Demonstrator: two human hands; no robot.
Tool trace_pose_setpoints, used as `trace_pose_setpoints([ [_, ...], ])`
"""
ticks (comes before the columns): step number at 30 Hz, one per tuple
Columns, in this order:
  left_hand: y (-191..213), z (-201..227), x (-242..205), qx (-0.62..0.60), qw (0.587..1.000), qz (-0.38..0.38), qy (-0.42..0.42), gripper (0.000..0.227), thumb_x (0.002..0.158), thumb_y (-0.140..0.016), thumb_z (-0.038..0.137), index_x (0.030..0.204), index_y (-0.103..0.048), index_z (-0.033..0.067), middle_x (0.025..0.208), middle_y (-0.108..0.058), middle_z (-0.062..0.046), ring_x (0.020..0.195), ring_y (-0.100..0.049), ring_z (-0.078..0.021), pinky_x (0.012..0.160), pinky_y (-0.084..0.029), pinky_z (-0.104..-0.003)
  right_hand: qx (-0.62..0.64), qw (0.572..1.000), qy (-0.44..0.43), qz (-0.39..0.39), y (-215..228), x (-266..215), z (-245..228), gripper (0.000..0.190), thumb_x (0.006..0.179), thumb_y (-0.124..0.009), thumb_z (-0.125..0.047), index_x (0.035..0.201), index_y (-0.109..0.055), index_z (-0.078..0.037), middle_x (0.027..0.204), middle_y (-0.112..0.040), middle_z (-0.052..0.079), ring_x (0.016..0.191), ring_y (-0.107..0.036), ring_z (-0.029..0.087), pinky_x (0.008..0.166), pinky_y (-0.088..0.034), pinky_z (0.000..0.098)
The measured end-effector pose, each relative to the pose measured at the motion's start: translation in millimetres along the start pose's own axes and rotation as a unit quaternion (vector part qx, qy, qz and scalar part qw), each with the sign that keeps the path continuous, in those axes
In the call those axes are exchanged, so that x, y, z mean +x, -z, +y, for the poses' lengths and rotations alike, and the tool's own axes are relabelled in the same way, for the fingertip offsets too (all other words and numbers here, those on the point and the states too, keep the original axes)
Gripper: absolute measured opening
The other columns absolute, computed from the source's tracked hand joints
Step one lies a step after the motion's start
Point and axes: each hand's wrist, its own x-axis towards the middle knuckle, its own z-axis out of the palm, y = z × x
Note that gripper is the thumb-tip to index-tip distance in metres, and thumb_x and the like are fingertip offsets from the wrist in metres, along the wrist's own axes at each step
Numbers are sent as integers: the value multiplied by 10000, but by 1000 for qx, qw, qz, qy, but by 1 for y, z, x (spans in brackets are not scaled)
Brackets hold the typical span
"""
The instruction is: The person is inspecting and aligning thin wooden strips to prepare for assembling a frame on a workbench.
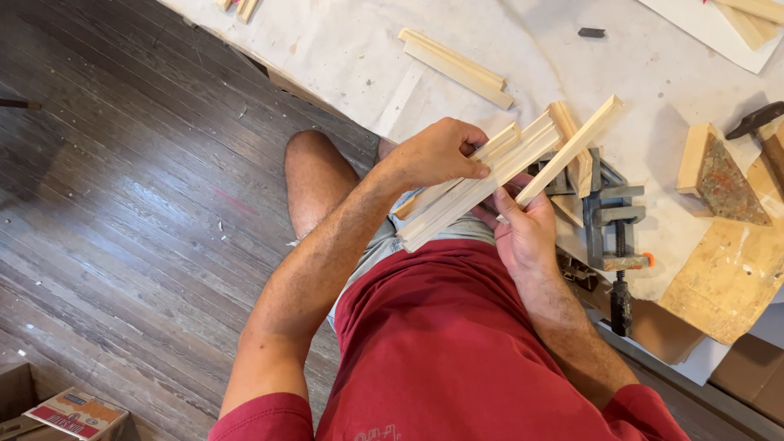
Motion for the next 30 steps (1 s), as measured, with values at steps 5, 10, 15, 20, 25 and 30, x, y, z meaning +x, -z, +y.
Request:
trace_pose_setpoints([
  [5,1,-1,0,-24,1000,-6,5,417,813,-842,212,1206,-756,101,985,-781,-113,990,-741,-224,900,-588,-369,5,1000,1,8,2,1,1,209,957,-722,-68,1139,-630,-112,1046,-735,67,974,-783,294,797,-689,485],
  [10,0,-1,-1,-18,999,-5,-34,396,821,-864,210,1186,-765,90,1012,-761,-126,962,-736,-253,944,-558,-387,7,1000,1,10,2,0,-1,214,968,-705,-55,1162,-626,-95,1081,-735,86,998,-777,308,833,-671,517],
  [15,-2,6,-11,30,993,-18,-115,396,815,-763,172,1170,-713,2,1040,-739,-220,1036,-698,-350,963,-524,-523,-1,1000,6,28,21,3,19,244,963,-699,-59,1187,-604,-79,1111,-722,81,997,-761,299,828,-662,516],
  [20,-6,25,-23,77,993,-6,-91,473,801,-775,273,1214,-691,58,1060,-748,-220,1066,-710,-394,940,-541,-517,2,999,1,50,14,10,12,292,944,-696,-47,1219,-599,-47,1098,-698,100,947,-738,301,779,-649,517],
  [25,-12,76,-63,107,993,39,37,427,888,-708,257,1280,-633,104,1092,-757,-84,926,-698,-230,733,-520,-394,-28,992,-77,92,9,7,-2,330,900,-692,-18,1216,-608,21,1060,-708,204,909,-704,363,804,-620,496],
  [30,-15,69,-63,126,990,44,48,496,880,-710,311,1288,-547,81,1042,-728,-141,898,-676,-289,699,-509,-423,-41,993,-81,80,14,13,1,317,907,-678,2,1216,-609,21,1070,-714,217,973,-696,358,827,-616,498],
])
